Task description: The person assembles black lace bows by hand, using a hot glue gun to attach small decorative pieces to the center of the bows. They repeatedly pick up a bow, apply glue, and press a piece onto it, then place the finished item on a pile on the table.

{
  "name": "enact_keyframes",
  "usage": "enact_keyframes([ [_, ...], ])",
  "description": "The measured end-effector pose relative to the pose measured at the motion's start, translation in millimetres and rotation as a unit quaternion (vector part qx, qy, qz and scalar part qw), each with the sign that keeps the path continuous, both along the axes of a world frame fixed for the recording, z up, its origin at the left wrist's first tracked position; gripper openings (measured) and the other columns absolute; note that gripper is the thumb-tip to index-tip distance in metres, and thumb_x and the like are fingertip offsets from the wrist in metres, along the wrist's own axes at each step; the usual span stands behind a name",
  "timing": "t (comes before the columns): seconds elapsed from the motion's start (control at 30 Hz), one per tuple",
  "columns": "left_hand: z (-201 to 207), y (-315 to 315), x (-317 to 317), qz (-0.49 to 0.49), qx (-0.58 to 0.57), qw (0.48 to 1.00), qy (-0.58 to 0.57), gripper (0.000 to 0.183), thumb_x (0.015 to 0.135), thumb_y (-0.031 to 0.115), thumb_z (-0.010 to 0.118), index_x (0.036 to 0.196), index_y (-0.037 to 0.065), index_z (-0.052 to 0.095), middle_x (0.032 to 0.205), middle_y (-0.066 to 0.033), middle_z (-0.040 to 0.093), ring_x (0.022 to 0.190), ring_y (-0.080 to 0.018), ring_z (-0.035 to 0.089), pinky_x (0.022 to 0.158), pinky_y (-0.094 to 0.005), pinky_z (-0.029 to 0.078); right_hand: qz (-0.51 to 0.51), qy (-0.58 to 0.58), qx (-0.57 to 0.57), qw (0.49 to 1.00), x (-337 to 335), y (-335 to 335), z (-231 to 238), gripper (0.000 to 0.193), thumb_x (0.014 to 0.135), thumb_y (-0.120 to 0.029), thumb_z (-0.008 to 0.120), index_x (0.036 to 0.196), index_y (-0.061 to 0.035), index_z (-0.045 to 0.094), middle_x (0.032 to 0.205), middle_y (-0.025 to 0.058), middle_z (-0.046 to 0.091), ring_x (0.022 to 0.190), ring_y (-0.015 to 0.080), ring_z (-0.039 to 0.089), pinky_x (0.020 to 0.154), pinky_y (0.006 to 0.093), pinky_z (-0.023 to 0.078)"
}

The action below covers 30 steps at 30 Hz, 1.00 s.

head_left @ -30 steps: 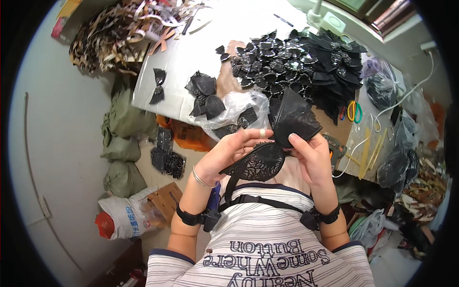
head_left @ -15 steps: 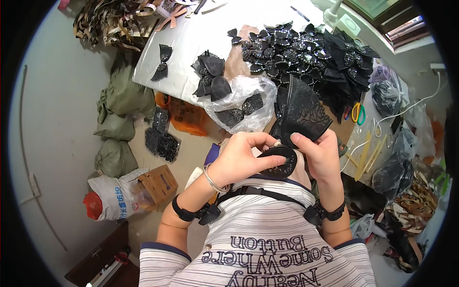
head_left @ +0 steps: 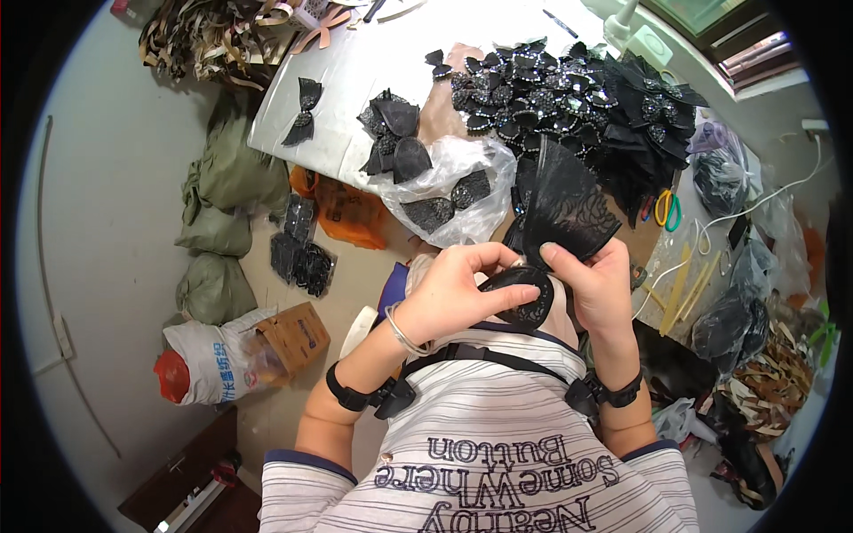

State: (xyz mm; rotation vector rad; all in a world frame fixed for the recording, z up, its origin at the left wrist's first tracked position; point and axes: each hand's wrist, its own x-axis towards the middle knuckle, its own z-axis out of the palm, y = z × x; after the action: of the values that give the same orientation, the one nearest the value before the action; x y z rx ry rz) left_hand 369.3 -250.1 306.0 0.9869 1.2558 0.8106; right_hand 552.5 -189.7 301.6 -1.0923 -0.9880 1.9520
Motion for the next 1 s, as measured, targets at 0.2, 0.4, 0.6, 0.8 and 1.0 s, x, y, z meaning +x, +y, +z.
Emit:
enact_keyframes([
  [0.2, -5.3, -2.3, 1.8, 0.008, -0.041, 0.999, -0.016, 0.020, 0.079, 0.014, 0.078, 0.089, 0.000, 0.068, 0.079, 0.0022, 0.065, 0.070, -0.0019, 0.054, 0.061, -0.0184, 0.044, 0.017, 0.013, -0.022, 1.000, -0.3, -1.6, 2.6, 0.024, 0.083, 0.000, 0.067, 0.107, 0.0032, 0.064, 0.102, 0.0060, 0.068, 0.090, 0.0116, 0.062, 0.083, 0.0278, 0.050],
  [0.4, -12.2, -3.0, 4.9, 0.007, -0.055, 0.998, -0.028, 0.017, 0.080, 0.010, 0.076, 0.091, -0.002, 0.068, 0.082, 0.0006, 0.067, 0.073, -0.0028, 0.056, 0.064, -0.0187, 0.046, 0.009, 0.051, -0.057, 0.997, -1.5, 2.7, -10.1, 0.028, 0.083, 0.001, 0.067, 0.110, 0.0029, 0.062, 0.106, 0.0073, 0.066, 0.092, 0.0125, 0.062, 0.083, 0.0287, 0.051],
  [0.6, -14.6, -2.1, 1.3, 0.005, -0.069, 0.996, -0.053, 0.018, 0.083, 0.009, 0.073, 0.095, -0.003, 0.067, 0.085, 0.0006, 0.067, 0.076, -0.0027, 0.057, 0.067, -0.0190, 0.048, 0.019, 0.048, -0.055, 0.997, -8.5, 5.1, -19.4, 0.025, 0.084, -0.001, 0.067, 0.109, 0.0026, 0.063, 0.105, 0.0076, 0.066, 0.092, 0.0126, 0.062, 0.082, 0.0282, 0.051],
  [0.8, -15.3, -2.0, -19.6, 0.032, -0.102, 0.992, -0.060, 0.020, 0.084, 0.013, 0.073, 0.096, -0.001, 0.067, 0.084, 0.0020, 0.066, 0.073, -0.0017, 0.056, 0.062, -0.0180, 0.046, 0.070, 0.078, -0.145, 0.984, -12.5, 15.9, -23.6, 0.024, 0.091, -0.010, 0.062, 0.111, 0.0028, 0.062, 0.105, 0.0068, 0.066, 0.093, 0.0135, 0.062, 0.084, 0.0291, 0.050],
  [1.0, -29.9, -13.2, -25.4, 0.088, -0.074, 0.993, -0.026, 0.020, 0.079, 0.015, 0.078, 0.085, 0.003, 0.064, 0.076, 0.0037, 0.063, 0.064, -0.0012, 0.054, 0.053, -0.0184, 0.043, 0.072, 0.025, -0.083, 0.994, -44.7, 14.8, -24.7, 0.036, 0.082, 0.000, 0.069, 0.116, 0.0013, 0.058, 0.108, 0.0054, 0.064, 0.095, 0.0135, 0.061, 0.084, 0.0297, 0.050],
])
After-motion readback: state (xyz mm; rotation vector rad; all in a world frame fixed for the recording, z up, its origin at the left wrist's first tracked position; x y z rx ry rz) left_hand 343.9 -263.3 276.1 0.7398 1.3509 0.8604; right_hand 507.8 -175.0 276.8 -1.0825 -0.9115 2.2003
